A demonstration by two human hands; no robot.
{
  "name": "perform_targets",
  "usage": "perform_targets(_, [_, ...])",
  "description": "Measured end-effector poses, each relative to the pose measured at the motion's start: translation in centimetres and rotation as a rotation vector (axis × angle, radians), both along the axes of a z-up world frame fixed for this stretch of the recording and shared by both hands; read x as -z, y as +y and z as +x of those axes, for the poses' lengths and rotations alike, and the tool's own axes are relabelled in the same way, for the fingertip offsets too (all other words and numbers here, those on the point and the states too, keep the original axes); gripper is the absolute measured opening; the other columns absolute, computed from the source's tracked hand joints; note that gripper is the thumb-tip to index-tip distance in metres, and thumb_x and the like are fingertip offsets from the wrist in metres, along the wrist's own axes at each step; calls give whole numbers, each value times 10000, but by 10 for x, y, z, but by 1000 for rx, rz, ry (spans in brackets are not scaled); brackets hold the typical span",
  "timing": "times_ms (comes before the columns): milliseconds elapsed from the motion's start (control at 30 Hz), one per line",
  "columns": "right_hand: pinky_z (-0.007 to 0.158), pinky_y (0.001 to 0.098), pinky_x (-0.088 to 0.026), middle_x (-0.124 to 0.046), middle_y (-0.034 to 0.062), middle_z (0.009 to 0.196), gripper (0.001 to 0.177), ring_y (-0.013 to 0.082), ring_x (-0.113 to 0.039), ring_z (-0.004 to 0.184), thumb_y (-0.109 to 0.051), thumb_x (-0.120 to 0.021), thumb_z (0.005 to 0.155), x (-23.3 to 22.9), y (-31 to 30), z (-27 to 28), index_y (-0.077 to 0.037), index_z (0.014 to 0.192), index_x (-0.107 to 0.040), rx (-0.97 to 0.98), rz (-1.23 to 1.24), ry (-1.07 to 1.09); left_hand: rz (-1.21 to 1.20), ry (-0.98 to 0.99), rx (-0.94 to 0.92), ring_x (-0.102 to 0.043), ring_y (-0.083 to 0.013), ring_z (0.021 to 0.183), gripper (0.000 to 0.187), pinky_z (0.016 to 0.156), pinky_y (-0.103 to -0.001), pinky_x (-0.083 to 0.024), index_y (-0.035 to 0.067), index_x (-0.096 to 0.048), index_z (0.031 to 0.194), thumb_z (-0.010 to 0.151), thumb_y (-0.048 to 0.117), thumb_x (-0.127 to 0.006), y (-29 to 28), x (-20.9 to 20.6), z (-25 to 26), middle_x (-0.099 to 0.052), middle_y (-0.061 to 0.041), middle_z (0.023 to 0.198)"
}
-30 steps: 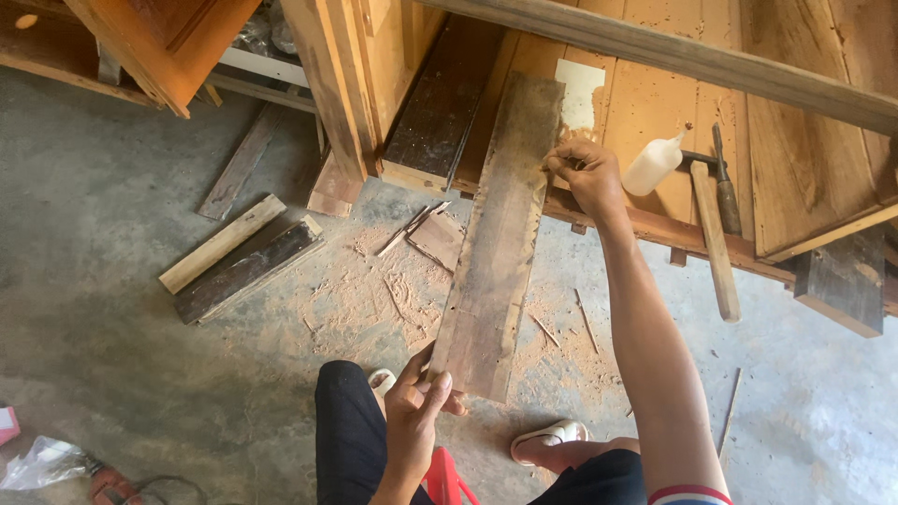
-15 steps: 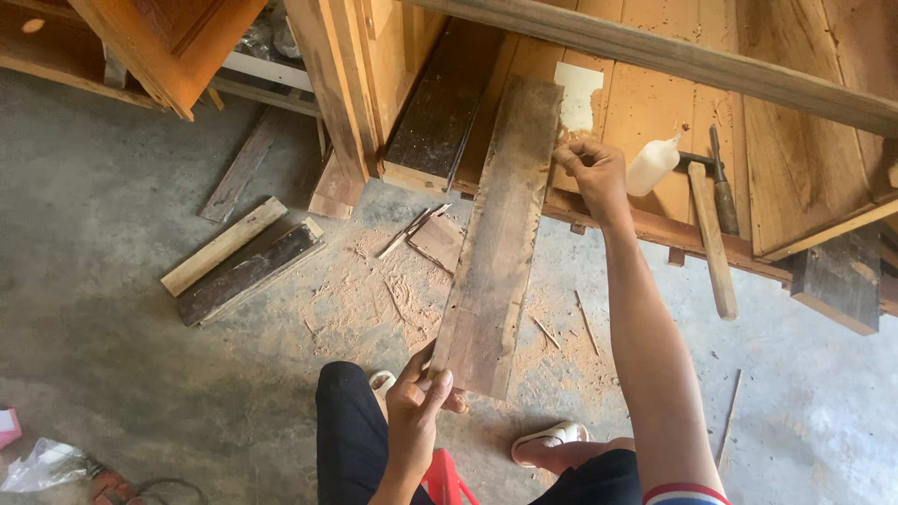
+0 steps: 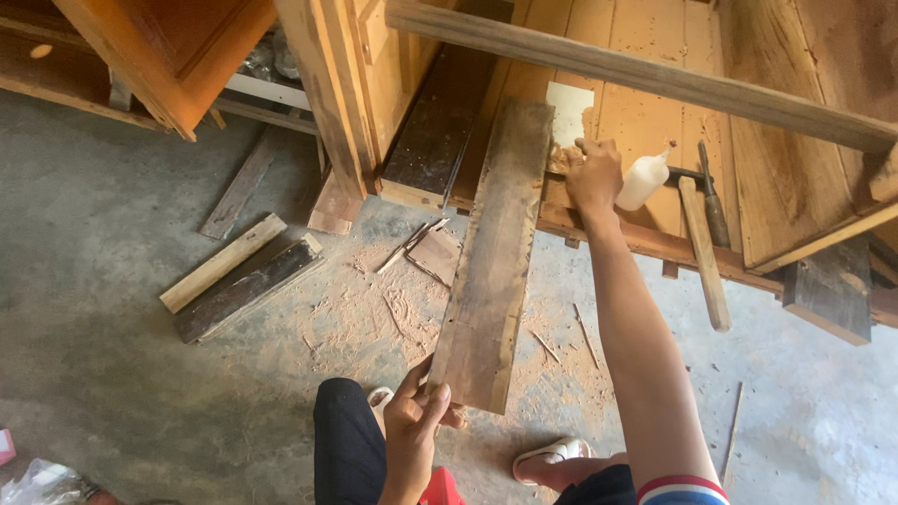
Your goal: The person applies glue to a wooden plank and then positions it onto the interior base of a large wooden furniture cabinet.
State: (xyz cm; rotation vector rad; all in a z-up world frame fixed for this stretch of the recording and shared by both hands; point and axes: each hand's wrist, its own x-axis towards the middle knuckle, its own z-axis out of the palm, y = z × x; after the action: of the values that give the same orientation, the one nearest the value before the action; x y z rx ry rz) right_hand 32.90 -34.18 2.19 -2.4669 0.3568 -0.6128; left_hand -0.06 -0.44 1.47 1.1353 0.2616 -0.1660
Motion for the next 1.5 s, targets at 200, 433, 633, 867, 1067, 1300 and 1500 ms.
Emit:
perform_targets(200, [827,595,-499,-597,214,1102,306,461,-546,1085,-385,-641,1031,12,2,14,-118,1055,-787,-6,-311,119,15,74,3,-724,-236,547,641,681,-395,-655,6,-580,1462,867,210,-707,3,1,4,-717,-133,732])
perform_targets(433, [650,508,-499,-732,175,887,187,364,-653,839,-211,-675,974,24,-11,26,-54,892,-735,34,-245,71,19,-101,50,-733,-220,529,600,577,-351,-660,-20,-579,1432,894,223,-682,9,8,3,-728,-136,798])
perform_targets(633, [682,283,-439,-652,-33,821,156,83,-557,766,-144,-693,1035,-25,26,5,-122,882,-711,-365,256,-142,-52,-87,27,-706,-215,563,607,517,-322,-641,-41,-596,1411,861,191,-707,8,9,3,-746,-164,1059])
perform_targets(867, [654,457,-467,-749,51,949,114,267,-658,832,-154,-681,952,-55,90,-3,-110,897,-771,-495,-134,186,-62,-57,4,-720,-234,511,608,530,-345,-652,-62,-607,1388,843,176,-735,5,13,1,-782,-182,918])
perform_targets(1067, [696,475,-479,-776,90,944,115,337,-705,850,-195,-739,888,-20,82,24,-185,978,-810,-489,-233,125,-73,-82,27,-695,-213,595,608,483,-297,-616,-15,-623,1387,846,238,-738,5,23,3,-771,-141,1079])
perform_targets(1300, [755,437,-546,-791,51,1005,296,281,-714,896,6,-590,836,-50,94,4,-115,970,-824,-533,-200,107,-44,-96,68,-699,-228,525,594,531,-306,-641,-43,-625,1368,867,261,-719,11,-4,4,-772,-160,1023])
perform_targets(1500, [652,398,-423,-699,51,809,221,198,-610,743,-257,-688,1037,-26,40,-6,-125,860,-693,-249,-84,-103,-52,-79,89,-718,-242,564,561,506,-312,-613,-24,-606,1351,861,219,-727,7,-1,4,-743,-151,811])
